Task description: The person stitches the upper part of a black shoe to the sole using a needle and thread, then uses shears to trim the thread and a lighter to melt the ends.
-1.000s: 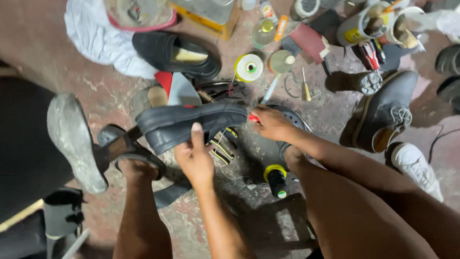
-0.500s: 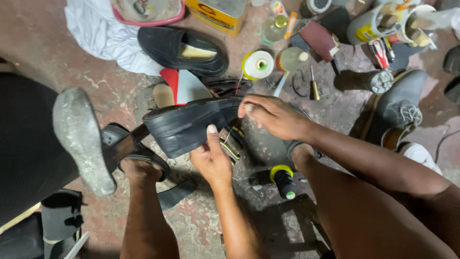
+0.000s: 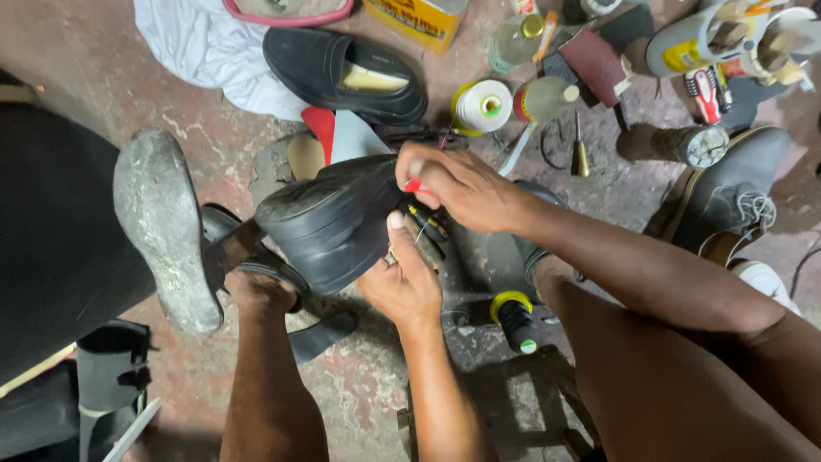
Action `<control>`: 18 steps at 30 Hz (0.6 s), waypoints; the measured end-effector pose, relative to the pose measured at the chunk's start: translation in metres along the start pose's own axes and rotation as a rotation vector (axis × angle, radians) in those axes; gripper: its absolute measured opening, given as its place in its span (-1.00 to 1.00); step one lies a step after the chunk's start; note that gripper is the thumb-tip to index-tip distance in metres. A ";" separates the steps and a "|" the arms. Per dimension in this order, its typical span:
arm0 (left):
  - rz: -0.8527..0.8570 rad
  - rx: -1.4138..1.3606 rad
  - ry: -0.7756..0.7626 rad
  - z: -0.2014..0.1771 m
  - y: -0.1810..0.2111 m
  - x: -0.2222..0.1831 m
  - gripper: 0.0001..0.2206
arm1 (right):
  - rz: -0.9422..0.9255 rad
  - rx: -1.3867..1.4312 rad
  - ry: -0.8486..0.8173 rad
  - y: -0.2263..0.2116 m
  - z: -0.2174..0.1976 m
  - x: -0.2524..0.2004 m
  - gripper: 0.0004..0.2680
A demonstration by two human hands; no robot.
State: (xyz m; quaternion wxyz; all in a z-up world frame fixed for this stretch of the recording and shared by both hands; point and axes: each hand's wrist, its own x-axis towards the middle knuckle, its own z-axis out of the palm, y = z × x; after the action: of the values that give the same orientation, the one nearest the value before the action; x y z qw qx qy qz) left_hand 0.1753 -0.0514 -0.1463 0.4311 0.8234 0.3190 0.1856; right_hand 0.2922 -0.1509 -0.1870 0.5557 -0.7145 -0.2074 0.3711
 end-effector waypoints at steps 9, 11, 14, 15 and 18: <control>-0.247 -0.282 0.050 0.000 -0.010 -0.005 -0.79 | 0.063 0.083 -0.086 -0.011 -0.006 -0.025 -0.86; -0.217 -0.255 0.055 0.001 -0.010 -0.007 -0.79 | -0.171 -0.070 0.005 -0.010 -0.010 -0.024 -0.85; -0.298 -0.587 0.095 0.008 -0.010 -0.005 -0.75 | -0.131 0.068 0.049 -0.009 -0.013 -0.028 -0.69; -0.333 -0.602 0.108 0.008 -0.011 -0.004 -0.74 | -0.094 -0.001 0.042 -0.011 -0.013 -0.028 -0.72; -0.406 -0.649 0.136 0.008 -0.012 -0.001 -0.70 | -0.054 -0.132 0.058 -0.015 -0.014 -0.029 -0.78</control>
State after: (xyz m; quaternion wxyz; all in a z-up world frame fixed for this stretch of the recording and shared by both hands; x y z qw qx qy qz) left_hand 0.1750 -0.0520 -0.1610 0.6749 0.5502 0.4282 0.2417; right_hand 0.2863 -0.1762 -0.1625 0.5232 -0.7541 -0.2345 0.3204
